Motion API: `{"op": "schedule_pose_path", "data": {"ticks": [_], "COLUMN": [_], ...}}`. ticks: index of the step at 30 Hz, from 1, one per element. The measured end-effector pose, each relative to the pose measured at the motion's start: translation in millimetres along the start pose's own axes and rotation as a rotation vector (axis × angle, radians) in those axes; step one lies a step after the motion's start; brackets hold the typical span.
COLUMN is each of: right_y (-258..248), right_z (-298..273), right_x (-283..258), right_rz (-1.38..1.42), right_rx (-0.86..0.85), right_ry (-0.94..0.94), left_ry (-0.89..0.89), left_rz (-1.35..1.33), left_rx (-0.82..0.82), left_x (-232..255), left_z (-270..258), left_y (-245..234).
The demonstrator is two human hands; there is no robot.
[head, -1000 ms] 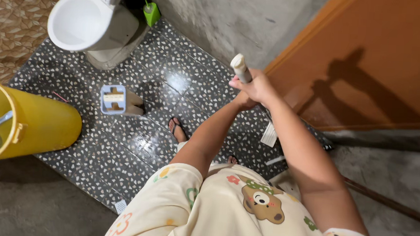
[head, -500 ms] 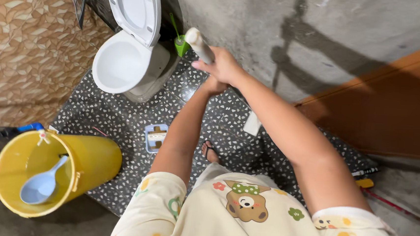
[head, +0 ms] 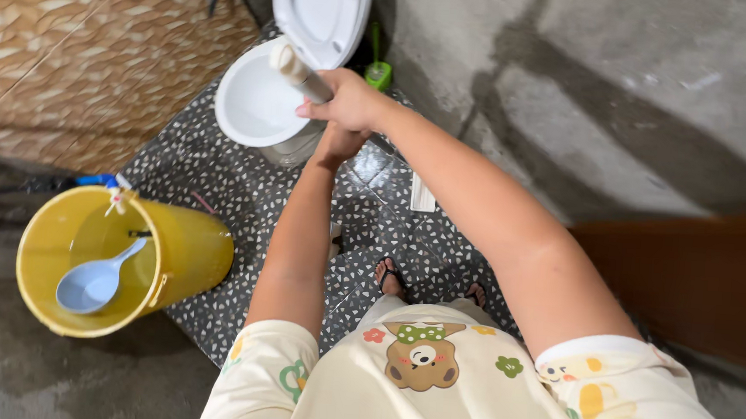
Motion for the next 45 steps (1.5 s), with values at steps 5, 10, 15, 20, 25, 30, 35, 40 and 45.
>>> {"op": "schedule_pose_path", "data": {"ticks": [5,10,15,20,25,30,35,40,45], "right_y": [34,14,-46,-74,-68,-46,-7,14,-7], "right_z": [14,4,-15,-34,-53,-40,-49,-59,-54], "right_x": [-19,-49,-64,-31,0,-10,-20,-28,-53], "right_rz": [0.009,-0.176,-0.215,-0.304,0.151,0.086,0.167,0.141,0.053], "right_rx": [-0.215,-0.387,-0.525,-0.632,-0.606,-0.743,-0.789,-0.685,-0.553], "right_ry": [-0.064,-0.152,-0.156,-0.202,-0.178,-0.223,-0.233,-0.337,-0.262], "left_ry": [-0.343,-0.411,-0.372,-0.008,-0.213,-0.234,-0.307,-0.379,-0.514], "left_rz": [-0.171,-0.225,-0.085,0.250,0.157,0.316,0.546,0.101,0.459], "left_rx": [0.063,0.210,0.269,0.377,0.525,0.669,0.628,0.787,0.454], "left_x": [3,65,80,17,3,24,73,110,91], "left_z": [-25,-16,7,-6,-29,-50,-87,-73,-72], "left_y": [-40,-33,10,83,105,62,18,14,20]}}
Point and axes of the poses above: each hand's wrist, its own z-axis towards the middle knuckle, its own y-axis out of the palm, x = y × z, the point moved 1 cm from there along z, towards the middle knuckle, and after that the axes turned 3 degrees about x, right-handed, at the moved point
